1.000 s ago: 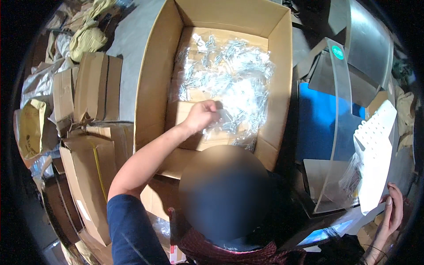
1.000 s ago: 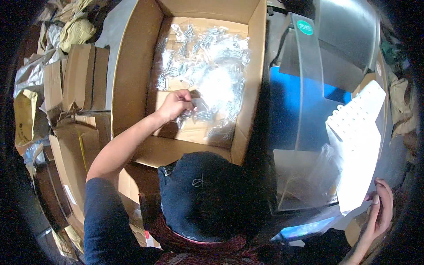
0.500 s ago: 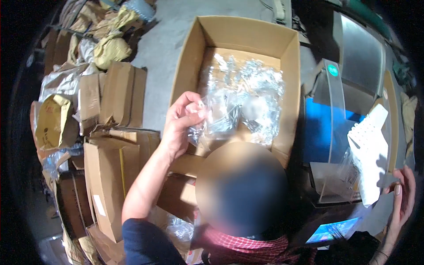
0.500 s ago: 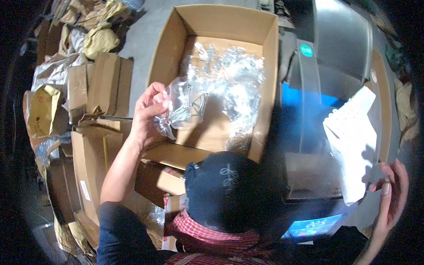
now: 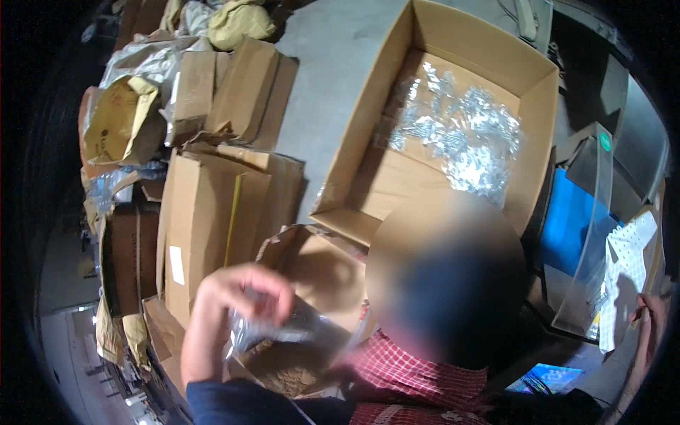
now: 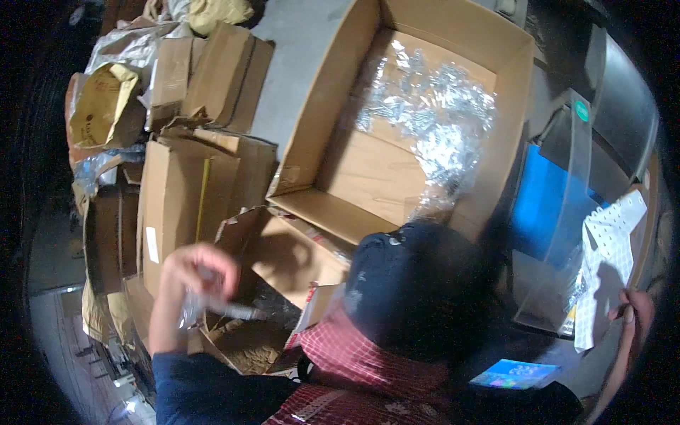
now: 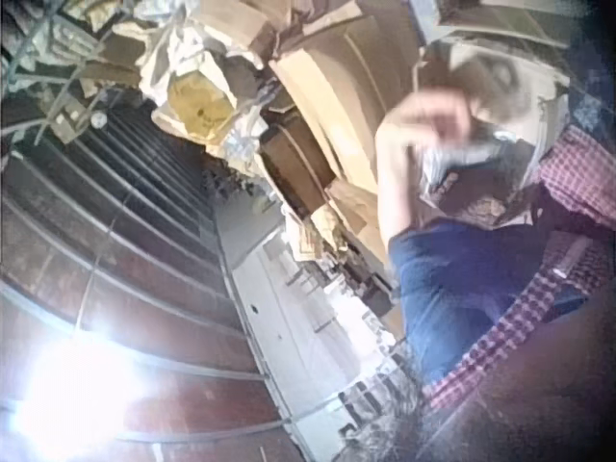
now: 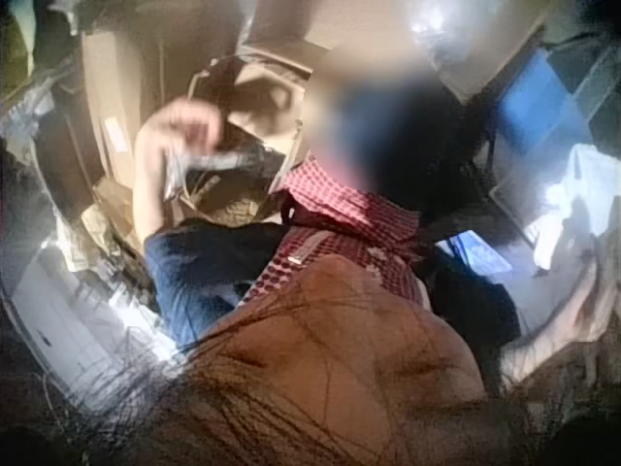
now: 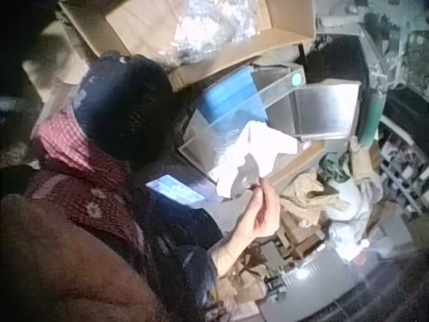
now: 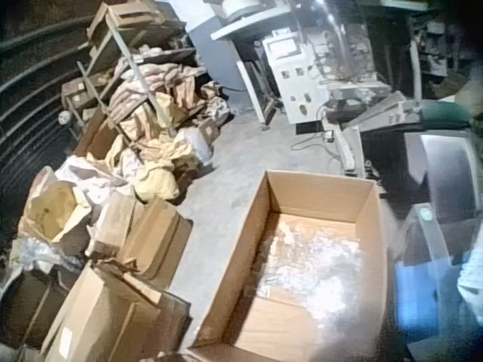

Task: The person weighs small bags of screws by placing them onto a digital scale and then moving them into a larger cardboard box.

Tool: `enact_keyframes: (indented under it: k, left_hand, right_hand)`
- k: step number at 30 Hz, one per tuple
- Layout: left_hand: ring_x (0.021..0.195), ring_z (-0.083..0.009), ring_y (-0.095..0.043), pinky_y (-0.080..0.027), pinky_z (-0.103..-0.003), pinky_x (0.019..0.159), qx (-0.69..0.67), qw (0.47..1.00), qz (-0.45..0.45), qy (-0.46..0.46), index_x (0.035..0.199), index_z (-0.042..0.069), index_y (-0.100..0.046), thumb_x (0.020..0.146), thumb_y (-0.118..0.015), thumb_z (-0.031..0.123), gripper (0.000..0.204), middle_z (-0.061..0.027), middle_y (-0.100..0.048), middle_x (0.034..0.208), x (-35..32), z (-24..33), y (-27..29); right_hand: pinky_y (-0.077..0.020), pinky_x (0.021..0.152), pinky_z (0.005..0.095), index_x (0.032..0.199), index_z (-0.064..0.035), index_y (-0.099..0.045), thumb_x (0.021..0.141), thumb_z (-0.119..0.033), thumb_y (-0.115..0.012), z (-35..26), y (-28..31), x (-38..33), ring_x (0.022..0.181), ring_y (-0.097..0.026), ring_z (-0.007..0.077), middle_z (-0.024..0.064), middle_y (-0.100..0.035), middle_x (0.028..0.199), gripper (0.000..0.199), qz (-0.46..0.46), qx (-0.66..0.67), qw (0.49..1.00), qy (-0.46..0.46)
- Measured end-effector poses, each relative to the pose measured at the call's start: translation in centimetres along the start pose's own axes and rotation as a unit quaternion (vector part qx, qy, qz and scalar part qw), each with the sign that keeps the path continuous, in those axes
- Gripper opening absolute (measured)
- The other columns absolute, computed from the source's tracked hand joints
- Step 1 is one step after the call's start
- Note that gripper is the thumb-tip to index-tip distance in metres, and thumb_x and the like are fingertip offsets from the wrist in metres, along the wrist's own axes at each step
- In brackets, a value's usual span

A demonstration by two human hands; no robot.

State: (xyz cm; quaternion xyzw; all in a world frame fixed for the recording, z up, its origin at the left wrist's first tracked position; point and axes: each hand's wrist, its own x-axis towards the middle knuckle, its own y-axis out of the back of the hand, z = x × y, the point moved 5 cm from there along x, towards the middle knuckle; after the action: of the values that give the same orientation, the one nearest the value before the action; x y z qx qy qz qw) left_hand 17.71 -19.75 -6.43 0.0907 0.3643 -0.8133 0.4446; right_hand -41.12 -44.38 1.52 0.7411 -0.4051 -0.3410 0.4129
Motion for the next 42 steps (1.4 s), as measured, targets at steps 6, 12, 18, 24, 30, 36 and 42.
enact_keyframes:
  k: [6,12,18,24,30,36,42]
  left_hand:
    - [0.123,-0.0291,-0.055,-0.047,-0.042,0.101,0.439,0.872,-0.132,0.171,0.143,0.015,-0.048,0.092,-0.065,0.040,0.059,-0.0188,-0.053,0.140,2.1,-2.4,-2.4]
    - [0.074,-0.0195,-0.065,-0.053,-0.037,0.072,0.434,0.869,0.231,-0.058,0.102,0.002,-0.066,0.085,-0.062,0.010,0.020,-0.0089,-0.067,0.076,21.7,6.7,3.9]
    - [0.115,-0.0248,-0.049,-0.045,-0.039,0.089,0.815,0.388,0.252,-0.349,0.115,0.009,-0.058,0.079,-0.060,0.013,0.036,-0.0093,-0.054,0.119,34.9,3.1,4.8]
    - [0.113,-0.0249,-0.055,-0.046,-0.037,0.094,0.771,0.550,0.221,-0.232,0.104,0.010,-0.068,0.080,-0.060,0.014,0.026,-0.0050,-0.065,0.114,38.2,2.7,10.4]
    - [0.068,-0.0141,-0.064,-0.050,-0.029,0.060,0.310,0.856,0.393,-0.127,0.080,0.002,-0.059,0.078,-0.061,0.006,0.004,-0.0136,-0.070,0.086,36.1,5.6,13.1]
    - [0.075,-0.0247,-0.069,-0.052,-0.037,0.065,0.433,0.800,0.357,-0.212,0.096,0.007,-0.056,0.083,-0.054,0.005,0.014,-0.0143,-0.069,0.080,40.5,4.2,9.7]
    - [0.079,-0.0304,-0.067,-0.051,-0.042,0.075,0.589,0.712,0.333,-0.187,0.106,0.014,-0.067,0.086,-0.067,0.031,0.026,-0.0166,-0.069,0.081,44.0,0.8,9.9]
  right_hand:
    - [-0.0476,0.076,0.0275,0.114,0.0057,-0.060,0.098,-0.003,-0.049,-4.2,-1.3,1.4,0.084,-0.060,0.0156,0.0139,-0.062,0.110,0.022,0.075,0.056,0.996,0.007]
    - [-0.0512,0.084,0.0327,0.105,0.0059,-0.065,0.088,0.005,-0.052,-7.1,-2.5,2.3,0.095,-0.066,0.0263,0.0192,-0.064,0.115,0.021,0.036,0.022,0.998,0.049]
    - [-0.0518,0.083,0.0342,0.110,0.0084,-0.063,0.085,0.007,-0.052,-5.5,-3.4,-1.5,0.097,-0.065,0.0294,0.0230,-0.060,0.124,0.027,0.100,-0.009,0.993,0.057]
    - [-0.0521,0.082,0.0381,0.097,0.0048,-0.067,0.074,0.004,-0.056,-4.1,-3.2,-2.4,0.094,-0.066,0.0316,0.0174,-0.068,0.110,0.025,0.071,-0.047,0.993,0.077]
    - [-0.0520,0.081,0.0323,0.127,0.0040,-0.055,0.092,0.005,-0.049,-2.1,-3.2,-4.6,0.086,-0.065,0.0210,0.0209,-0.059,0.128,0.035,0.074,0.023,0.997,0.008]
    - [-0.0530,0.080,0.0322,0.144,0.0015,-0.036,0.096,0.000,-0.046,-1.9,-3.1,-4.9,0.082,-0.063,0.0186,0.0215,-0.055,0.135,0.049,0.107,0.114,0.988,-0.007]
    - [-0.0550,0.077,0.0317,0.131,0.0027,-0.051,0.093,0.006,-0.047,-2.6,-2.4,-4.5,0.088,-0.065,0.0218,0.0228,-0.053,0.133,0.038,0.069,-0.043,0.996,0.037]
